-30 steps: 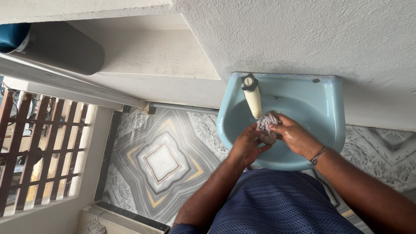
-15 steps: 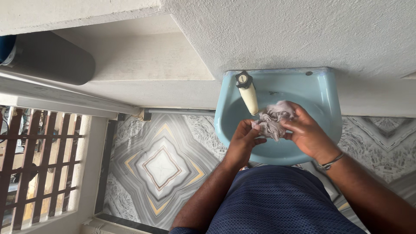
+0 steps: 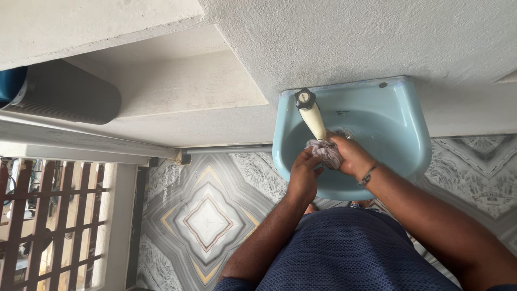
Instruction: The person wipes down various pipes and fixtures on a wall using a white cloth, then thoroughly wipes the interior and exterior of a small blue washbasin.
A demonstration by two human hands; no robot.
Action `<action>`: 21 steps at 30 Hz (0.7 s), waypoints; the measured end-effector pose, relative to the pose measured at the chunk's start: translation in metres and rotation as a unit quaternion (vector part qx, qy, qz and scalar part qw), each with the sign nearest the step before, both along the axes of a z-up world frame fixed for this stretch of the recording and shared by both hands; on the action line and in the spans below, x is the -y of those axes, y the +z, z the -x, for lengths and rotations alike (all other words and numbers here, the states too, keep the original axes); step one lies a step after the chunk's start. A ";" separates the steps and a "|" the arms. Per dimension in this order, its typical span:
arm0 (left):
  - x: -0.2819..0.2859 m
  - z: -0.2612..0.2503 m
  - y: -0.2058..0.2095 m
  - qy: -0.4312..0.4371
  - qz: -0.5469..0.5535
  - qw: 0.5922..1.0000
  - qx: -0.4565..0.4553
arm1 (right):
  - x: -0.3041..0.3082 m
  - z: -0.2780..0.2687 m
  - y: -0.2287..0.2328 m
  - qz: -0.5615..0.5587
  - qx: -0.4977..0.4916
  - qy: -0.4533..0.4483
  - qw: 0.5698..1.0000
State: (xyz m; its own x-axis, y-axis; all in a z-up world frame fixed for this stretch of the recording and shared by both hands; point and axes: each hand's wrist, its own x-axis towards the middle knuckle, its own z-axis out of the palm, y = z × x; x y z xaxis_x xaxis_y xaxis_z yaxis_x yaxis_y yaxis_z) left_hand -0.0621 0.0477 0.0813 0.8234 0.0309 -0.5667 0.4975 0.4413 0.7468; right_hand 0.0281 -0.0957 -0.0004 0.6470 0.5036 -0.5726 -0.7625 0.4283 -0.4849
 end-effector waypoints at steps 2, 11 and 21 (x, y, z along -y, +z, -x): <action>-0.002 0.001 0.012 0.028 0.011 1.000 -0.001 | -0.013 -0.004 -0.014 -0.019 -0.006 -0.036 0.999; 0.018 -0.027 0.028 0.082 0.178 0.977 -0.086 | -0.025 -0.012 -0.011 0.085 -0.002 -0.157 0.984; 0.005 -0.049 -0.054 0.075 0.286 0.955 0.026 | 0.006 0.017 0.029 0.198 0.282 0.038 0.938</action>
